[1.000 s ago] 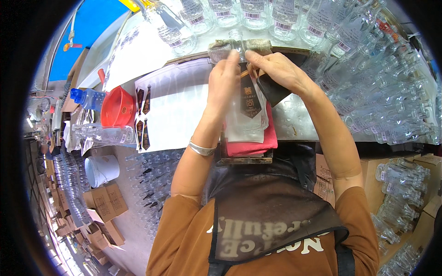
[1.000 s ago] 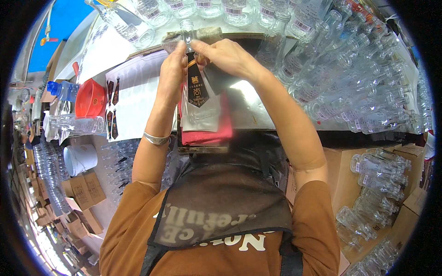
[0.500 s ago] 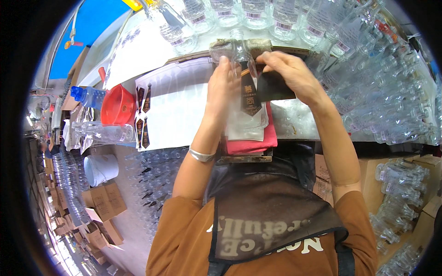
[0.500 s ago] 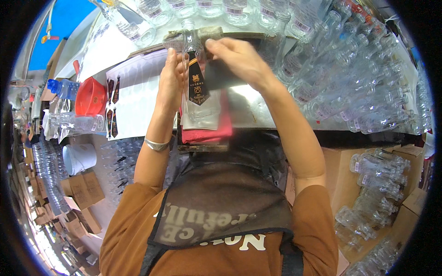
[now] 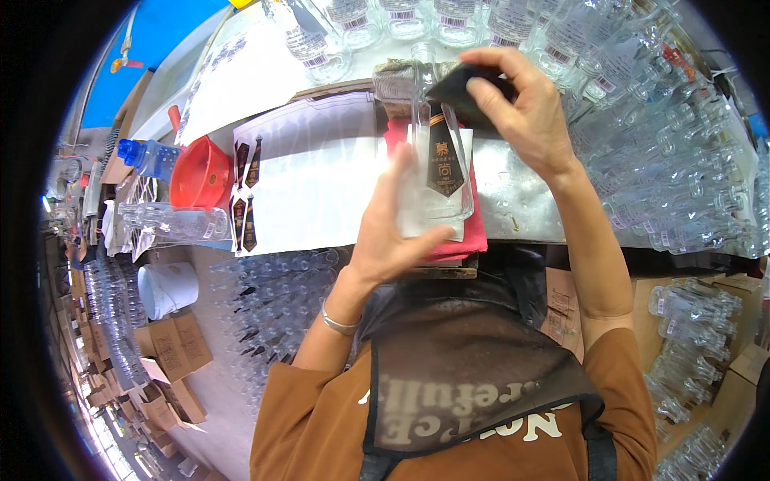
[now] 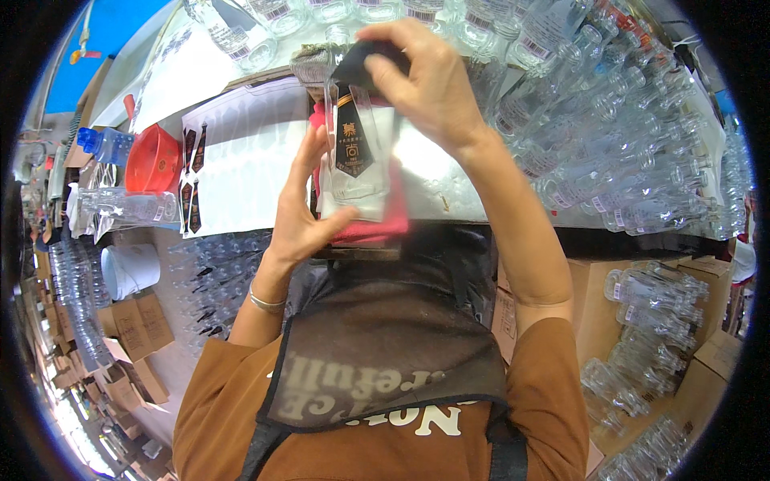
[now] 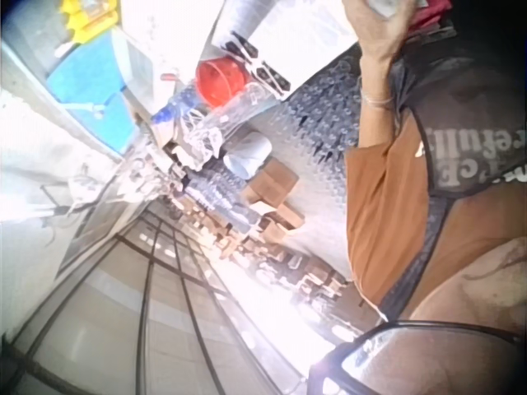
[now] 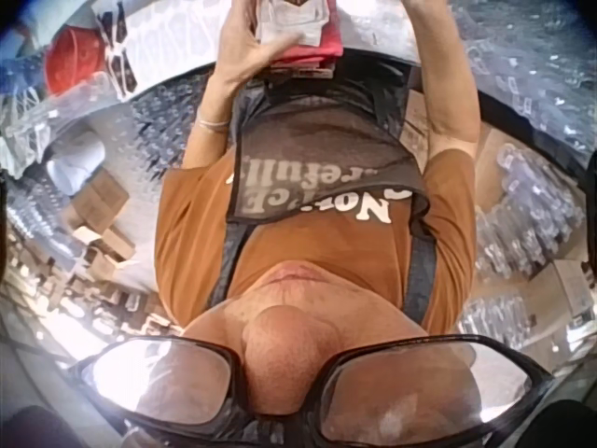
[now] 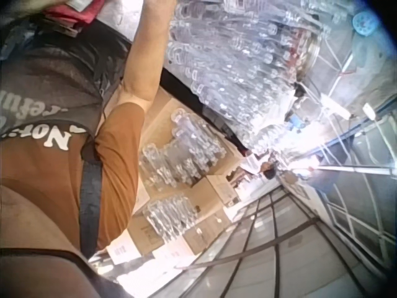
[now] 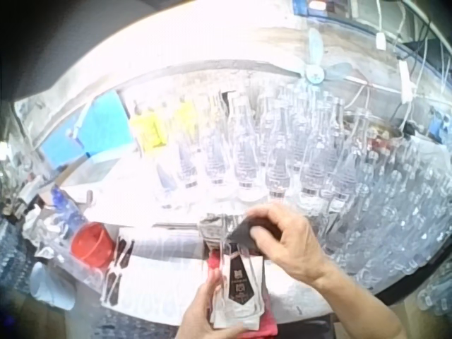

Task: The person repeatedly picks up clear plastic bottles, applies a dark rectangular label to each bottle, and places the labeled bottles into a cardboard box. The person handles the bottles one at a time, using both hands to position and smooth the labels before moving each bottle to the box.

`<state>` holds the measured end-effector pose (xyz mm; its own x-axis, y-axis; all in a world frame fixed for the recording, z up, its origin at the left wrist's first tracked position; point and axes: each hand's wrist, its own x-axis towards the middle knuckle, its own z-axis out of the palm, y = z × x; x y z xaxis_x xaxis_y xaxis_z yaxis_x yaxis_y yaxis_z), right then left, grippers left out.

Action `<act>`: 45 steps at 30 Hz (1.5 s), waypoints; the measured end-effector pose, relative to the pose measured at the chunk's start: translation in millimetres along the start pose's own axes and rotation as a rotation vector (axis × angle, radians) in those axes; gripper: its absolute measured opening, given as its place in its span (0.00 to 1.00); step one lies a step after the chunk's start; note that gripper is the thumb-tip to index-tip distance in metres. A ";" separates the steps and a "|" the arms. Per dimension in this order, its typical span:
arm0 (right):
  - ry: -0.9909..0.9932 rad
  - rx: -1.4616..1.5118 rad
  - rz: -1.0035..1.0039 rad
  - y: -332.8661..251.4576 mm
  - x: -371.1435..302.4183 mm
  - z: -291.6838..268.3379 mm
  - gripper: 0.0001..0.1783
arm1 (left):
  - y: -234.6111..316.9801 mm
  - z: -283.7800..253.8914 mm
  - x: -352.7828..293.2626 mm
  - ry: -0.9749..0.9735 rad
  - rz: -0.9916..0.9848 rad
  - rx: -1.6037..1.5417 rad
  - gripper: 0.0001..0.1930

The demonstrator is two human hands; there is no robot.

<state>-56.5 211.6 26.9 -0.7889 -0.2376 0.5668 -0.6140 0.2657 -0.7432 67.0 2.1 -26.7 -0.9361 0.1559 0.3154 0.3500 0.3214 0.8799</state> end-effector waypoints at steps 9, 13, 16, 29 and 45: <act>-0.016 -0.325 -0.313 -35.8 -10.3 16.0 0.16 | -6.8 12.6 -9.3 0.048 -0.005 0.131 0.53; -0.361 -0.239 -0.420 -64.0 -22.8 16.5 0.18 | -2.5 12.9 -10.4 0.033 0.093 0.323 0.55; -0.141 -0.288 -0.461 -65.1 -13.8 14.5 0.18 | 0.4 15.6 -10.4 0.041 0.001 0.188 0.59; -0.080 -0.367 -0.142 -33.2 -6.4 5.9 0.10 | 0.1 22.0 -10.5 0.096 0.019 0.217 0.62; -0.183 -0.112 -0.280 -22.7 -34.3 0.0 0.16 | 12.5 20.1 -4.4 0.062 0.010 0.314 0.63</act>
<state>-15.5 213.7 24.3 -0.5780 -0.4769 0.6622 -0.8128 0.2646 -0.5189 76.2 24.2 -24.3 -0.9295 0.1067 0.3530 0.3443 0.5939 0.7271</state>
